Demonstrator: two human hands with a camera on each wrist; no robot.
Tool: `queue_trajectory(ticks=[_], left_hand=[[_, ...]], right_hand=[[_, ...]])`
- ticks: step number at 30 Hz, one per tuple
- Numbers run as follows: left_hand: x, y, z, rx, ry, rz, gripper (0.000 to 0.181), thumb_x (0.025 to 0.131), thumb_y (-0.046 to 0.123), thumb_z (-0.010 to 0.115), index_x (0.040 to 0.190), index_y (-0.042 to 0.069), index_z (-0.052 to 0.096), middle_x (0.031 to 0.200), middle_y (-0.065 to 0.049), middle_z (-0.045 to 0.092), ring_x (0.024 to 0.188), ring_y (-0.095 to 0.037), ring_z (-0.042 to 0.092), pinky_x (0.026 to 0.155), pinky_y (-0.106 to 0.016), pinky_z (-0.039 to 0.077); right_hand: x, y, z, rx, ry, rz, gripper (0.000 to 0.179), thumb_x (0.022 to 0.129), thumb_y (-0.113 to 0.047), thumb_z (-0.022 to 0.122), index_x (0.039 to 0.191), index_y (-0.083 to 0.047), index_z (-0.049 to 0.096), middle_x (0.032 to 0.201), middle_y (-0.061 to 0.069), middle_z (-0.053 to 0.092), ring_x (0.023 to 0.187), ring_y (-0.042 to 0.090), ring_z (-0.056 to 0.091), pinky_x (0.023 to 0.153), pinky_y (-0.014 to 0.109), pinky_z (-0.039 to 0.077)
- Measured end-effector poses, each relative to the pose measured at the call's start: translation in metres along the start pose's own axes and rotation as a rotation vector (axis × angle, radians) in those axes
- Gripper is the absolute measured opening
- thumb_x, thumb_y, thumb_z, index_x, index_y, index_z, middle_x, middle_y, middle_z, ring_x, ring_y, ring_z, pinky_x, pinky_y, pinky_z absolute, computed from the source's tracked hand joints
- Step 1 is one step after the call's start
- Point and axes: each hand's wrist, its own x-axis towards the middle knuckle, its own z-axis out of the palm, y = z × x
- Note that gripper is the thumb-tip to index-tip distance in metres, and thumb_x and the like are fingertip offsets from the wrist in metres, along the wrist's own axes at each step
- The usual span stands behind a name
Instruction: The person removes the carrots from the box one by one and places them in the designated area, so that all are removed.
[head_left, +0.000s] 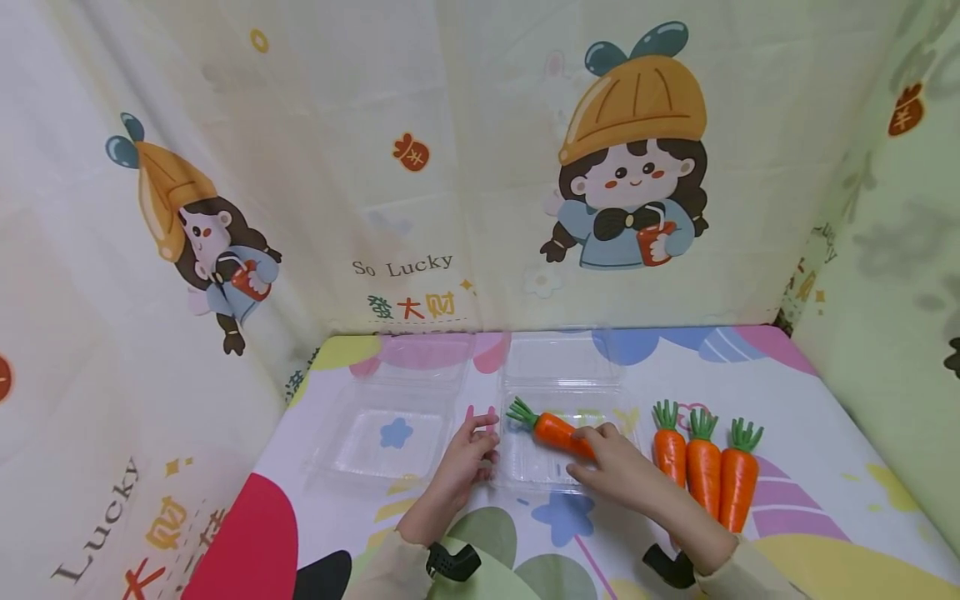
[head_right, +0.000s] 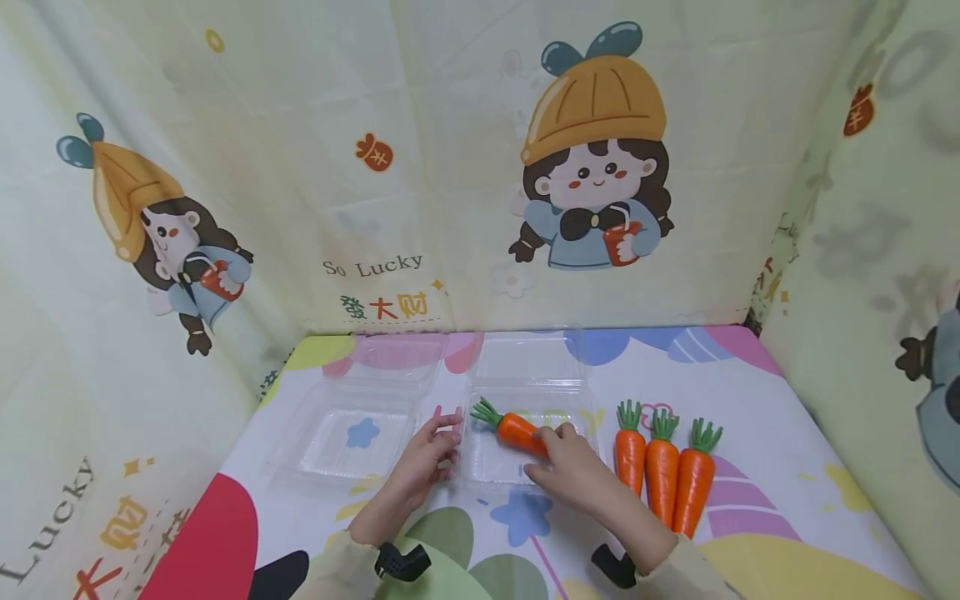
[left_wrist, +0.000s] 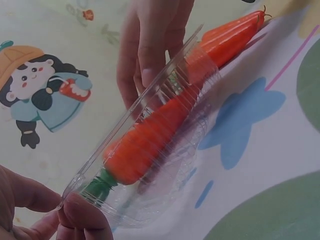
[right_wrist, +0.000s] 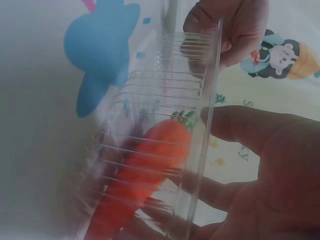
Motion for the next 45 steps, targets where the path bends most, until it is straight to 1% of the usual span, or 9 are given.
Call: queue_trajectory(ticks=[7,12,19,23,25,28,33,38,45], left_hand=[[0.001,0.0,0.0,0.012,0.002,-0.002,0.038,0.103,0.01,0.056,0.14,0.008,0.051,0.094,-0.001,0.055,0.07,-0.012,0.054,0.053,-0.021,0.044],[0.0,0.002,0.001,0.014,0.002,-0.005,0.038,0.103,0.011,0.056,0.141,0.007,0.05,0.092,-0.002,0.054,0.07,-0.012,0.054,0.053,-0.021,0.044],[-0.003,0.003,0.001,0.009,0.005,-0.018,0.04,0.103,0.012,0.056,0.143,0.008,0.05,0.091,-0.002,0.054,0.07,-0.013,0.053,0.053,-0.022,0.044],[-0.003,0.004,0.001,0.009,0.004,-0.017,0.041,0.103,0.013,0.056,0.143,0.009,0.049,0.091,-0.002,0.054,0.071,-0.013,0.054,0.053,-0.022,0.044],[-0.003,0.003,0.0,0.009,0.002,-0.016,0.041,0.103,0.013,0.056,0.143,0.008,0.049,0.09,-0.002,0.054,0.07,-0.013,0.054,0.053,-0.022,0.044],[-0.001,0.002,0.0,0.009,-0.001,-0.017,0.041,0.103,0.012,0.056,0.143,0.008,0.05,0.089,-0.002,0.054,0.069,-0.013,0.054,0.053,-0.022,0.044],[-0.001,0.002,-0.001,0.006,-0.017,-0.016,0.042,0.102,0.012,0.056,0.143,0.005,0.048,0.088,-0.002,0.053,0.07,-0.013,0.054,0.053,-0.02,0.044],[-0.002,0.003,-0.002,0.01,-0.029,-0.006,0.042,0.103,0.012,0.056,0.143,0.004,0.047,0.09,-0.002,0.054,0.071,-0.013,0.055,0.054,-0.02,0.046],[-0.003,0.003,-0.002,0.01,-0.033,-0.003,0.043,0.103,0.012,0.056,0.144,0.003,0.046,0.089,-0.001,0.054,0.071,-0.013,0.055,0.054,-0.02,0.047]], right_hand=[[0.01,-0.001,0.007,-0.025,0.028,0.026,0.058,0.088,-0.031,0.079,0.137,-0.005,0.06,0.121,0.022,0.06,0.094,0.03,0.063,0.088,0.054,0.058],[0.018,-0.004,0.011,-0.029,0.038,0.051,0.057,0.088,-0.031,0.079,0.135,-0.006,0.06,0.122,0.021,0.061,0.093,0.03,0.062,0.086,0.054,0.058],[0.031,-0.006,0.021,-0.022,0.059,0.074,0.055,0.089,-0.028,0.078,0.139,-0.011,0.06,0.123,0.016,0.063,0.093,0.029,0.061,0.084,0.051,0.057],[0.037,-0.008,0.028,-0.031,0.068,0.087,0.057,0.09,-0.025,0.078,0.141,-0.01,0.059,0.125,0.017,0.063,0.097,0.032,0.061,0.087,0.057,0.053],[0.039,-0.01,0.03,-0.042,0.07,0.101,0.057,0.09,-0.024,0.078,0.142,-0.011,0.058,0.128,0.018,0.062,0.101,0.035,0.061,0.088,0.06,0.05],[0.04,-0.012,0.03,-0.036,0.076,0.109,0.056,0.089,-0.016,0.077,0.141,-0.011,0.059,0.129,0.019,0.062,0.103,0.037,0.06,0.085,0.062,0.049],[0.042,-0.011,0.031,0.0,0.082,0.095,0.054,0.084,-0.003,0.075,0.136,-0.01,0.061,0.123,0.016,0.064,0.101,0.037,0.061,0.078,0.062,0.052],[0.041,-0.009,0.029,0.031,0.079,0.089,0.054,0.084,-0.001,0.074,0.135,-0.01,0.061,0.122,0.014,0.064,0.098,0.034,0.061,0.08,0.059,0.053],[0.039,-0.008,0.025,0.079,0.082,0.053,0.052,0.085,-0.001,0.073,0.135,-0.011,0.061,0.118,0.013,0.065,0.095,0.029,0.062,0.084,0.054,0.055]])
